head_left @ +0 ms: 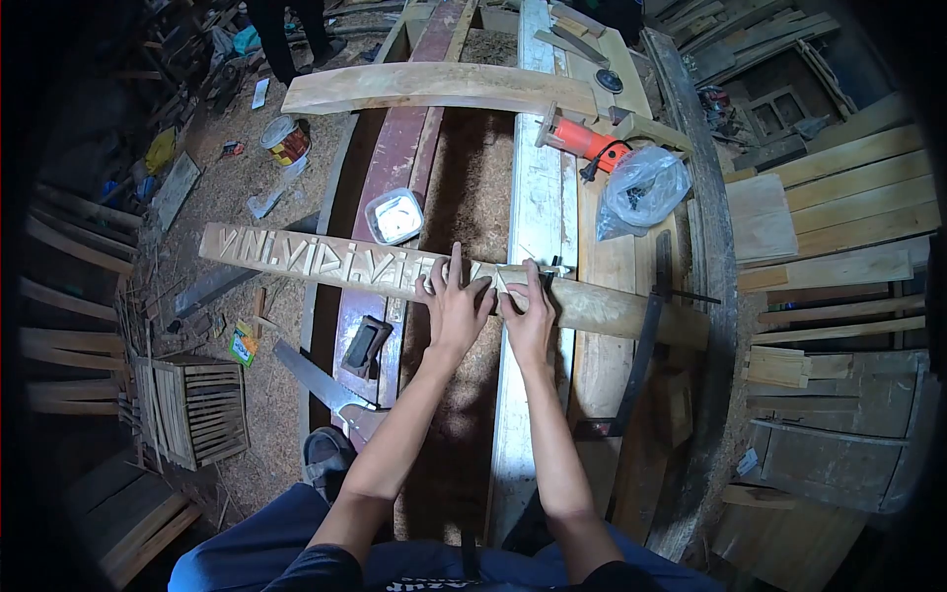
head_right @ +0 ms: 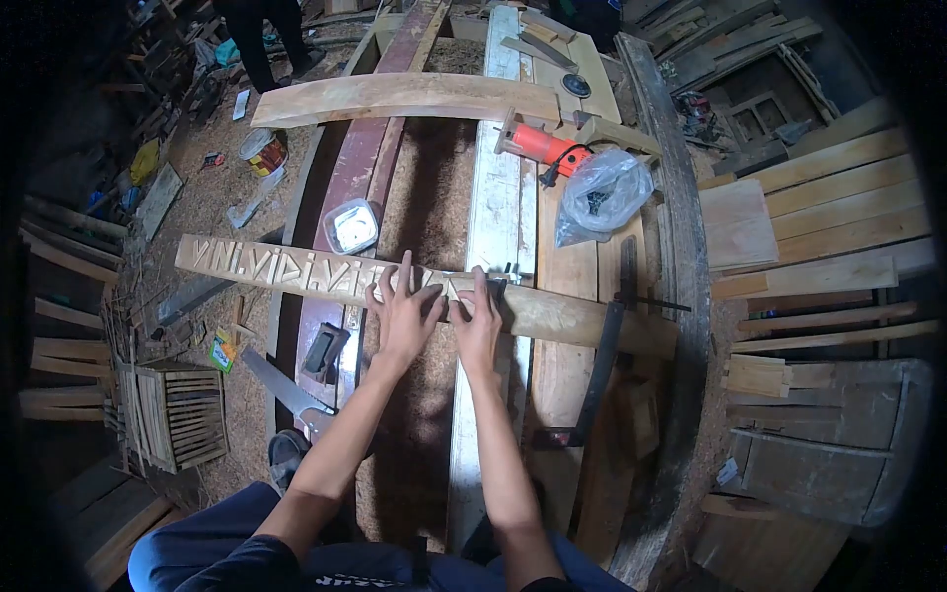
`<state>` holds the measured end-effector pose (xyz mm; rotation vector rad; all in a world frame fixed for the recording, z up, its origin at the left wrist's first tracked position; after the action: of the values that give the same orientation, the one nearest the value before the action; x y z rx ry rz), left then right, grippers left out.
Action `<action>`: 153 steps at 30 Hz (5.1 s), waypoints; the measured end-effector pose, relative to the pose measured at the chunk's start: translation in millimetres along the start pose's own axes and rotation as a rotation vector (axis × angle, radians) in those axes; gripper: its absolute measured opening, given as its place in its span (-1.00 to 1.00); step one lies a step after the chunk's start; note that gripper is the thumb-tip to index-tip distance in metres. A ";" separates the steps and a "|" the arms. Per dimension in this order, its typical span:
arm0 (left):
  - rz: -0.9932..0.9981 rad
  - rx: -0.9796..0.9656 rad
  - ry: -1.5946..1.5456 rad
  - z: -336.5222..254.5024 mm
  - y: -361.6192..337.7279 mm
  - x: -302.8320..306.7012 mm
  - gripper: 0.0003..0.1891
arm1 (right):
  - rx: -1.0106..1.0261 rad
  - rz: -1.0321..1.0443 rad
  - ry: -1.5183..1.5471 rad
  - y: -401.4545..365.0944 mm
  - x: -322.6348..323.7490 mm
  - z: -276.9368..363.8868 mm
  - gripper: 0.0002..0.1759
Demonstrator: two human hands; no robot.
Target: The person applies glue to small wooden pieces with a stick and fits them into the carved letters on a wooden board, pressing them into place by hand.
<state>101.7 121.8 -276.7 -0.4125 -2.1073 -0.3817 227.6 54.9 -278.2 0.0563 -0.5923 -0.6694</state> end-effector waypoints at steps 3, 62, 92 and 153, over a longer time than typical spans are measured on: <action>-0.010 -0.007 -0.004 0.4 -0.3 -0.3 -0.69 | 0.015 0.004 -0.019 0.3 0.3 -0.4 -0.12; 0.015 -0.098 0.023 3.4 -10.0 -3.6 -0.65 | 0.021 0.052 -0.016 -0.9 3.2 -7.1 -0.13; 0.040 -0.024 0.061 3.3 -6.6 1.3 -0.73 | 0.048 0.032 -0.026 -0.8 1.3 -3.5 -0.07; -0.090 -0.103 0.074 -3.4 -28.1 -3.3 -0.60 | -0.034 -0.142 -0.069 -4.1 1.7 3.6 -0.18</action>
<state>93.9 94.7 -280.8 -0.3588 -2.0448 -0.5517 224.5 51.1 -275.3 0.0436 -0.6471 -0.8214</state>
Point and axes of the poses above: each hand's wrist, its own y-axis towards the middle knuckle, its own x-axis out of the back of the hand, z = x × y, the point moved 4 cm from there along y, towards the middle knuckle, and after that the axes turned 1 degree about -y, right-handed, at the moved point
